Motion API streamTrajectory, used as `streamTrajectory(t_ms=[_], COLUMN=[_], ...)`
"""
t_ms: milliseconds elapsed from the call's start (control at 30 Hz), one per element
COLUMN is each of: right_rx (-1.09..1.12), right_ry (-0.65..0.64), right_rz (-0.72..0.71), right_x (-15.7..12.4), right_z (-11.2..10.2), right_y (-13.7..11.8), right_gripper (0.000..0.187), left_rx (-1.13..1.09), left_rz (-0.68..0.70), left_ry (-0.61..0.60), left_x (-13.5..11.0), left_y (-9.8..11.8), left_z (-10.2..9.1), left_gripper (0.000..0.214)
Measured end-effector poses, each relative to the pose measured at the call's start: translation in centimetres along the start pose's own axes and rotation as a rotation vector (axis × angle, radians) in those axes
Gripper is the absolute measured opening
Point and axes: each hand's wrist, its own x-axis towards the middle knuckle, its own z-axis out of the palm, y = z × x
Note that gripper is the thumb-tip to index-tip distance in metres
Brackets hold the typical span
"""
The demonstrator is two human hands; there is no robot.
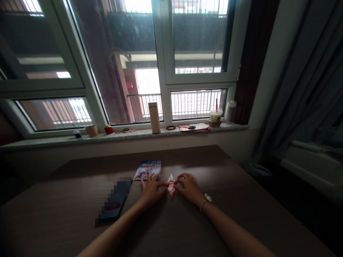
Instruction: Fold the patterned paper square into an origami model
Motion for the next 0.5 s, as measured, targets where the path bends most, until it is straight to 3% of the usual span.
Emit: streamTrajectory(t_ms=[233,500], right_rx=[-0.01,-0.027], right_ry=[0.039,0.023], right_rz=[0.05,0.096], right_x=[0.6,0.8], right_z=[0.7,0.7], right_y=[-0.4,-1.3], right_gripper=[0.021,0.017], left_rx=[-0.055,-0.08], left_rz=[0.018,0.031], left_ry=[0.092,0.074], left_x=[0.7,1.2], left_y=[0.4,0.5], left_z=[0.8,1.0], left_gripper=[0.016,0.018])
